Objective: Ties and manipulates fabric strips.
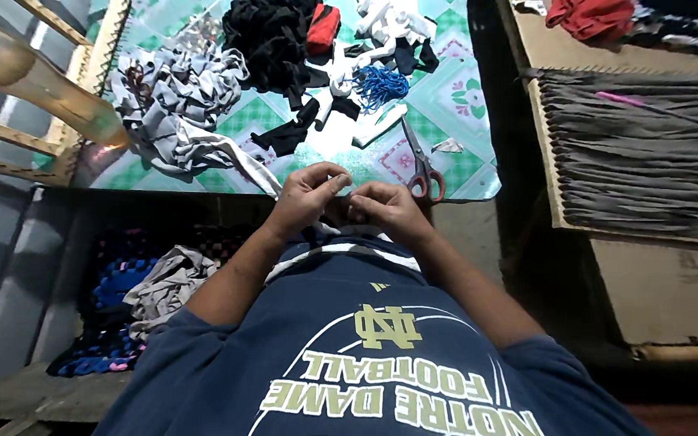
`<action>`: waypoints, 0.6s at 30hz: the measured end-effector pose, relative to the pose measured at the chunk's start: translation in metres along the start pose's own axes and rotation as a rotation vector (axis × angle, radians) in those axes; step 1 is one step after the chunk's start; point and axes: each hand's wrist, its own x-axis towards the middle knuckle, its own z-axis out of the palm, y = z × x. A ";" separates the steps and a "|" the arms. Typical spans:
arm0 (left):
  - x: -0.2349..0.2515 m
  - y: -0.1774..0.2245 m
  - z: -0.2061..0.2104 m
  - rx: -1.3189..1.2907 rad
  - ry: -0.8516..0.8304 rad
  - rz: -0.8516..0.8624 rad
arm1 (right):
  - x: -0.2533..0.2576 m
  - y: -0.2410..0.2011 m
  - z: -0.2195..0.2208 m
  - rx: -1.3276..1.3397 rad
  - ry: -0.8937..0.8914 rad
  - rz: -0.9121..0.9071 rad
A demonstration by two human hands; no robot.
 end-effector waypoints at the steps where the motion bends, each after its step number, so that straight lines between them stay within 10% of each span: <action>1: 0.000 -0.001 -0.003 0.005 0.025 0.010 | -0.002 -0.001 -0.003 0.008 0.017 0.000; 10: -0.002 -0.006 -0.009 -0.091 0.170 0.029 | -0.031 -0.003 -0.033 -0.235 0.283 -0.110; 18: -0.001 -0.009 0.002 -0.155 0.220 -0.027 | -0.026 -0.029 -0.026 0.204 0.370 -0.162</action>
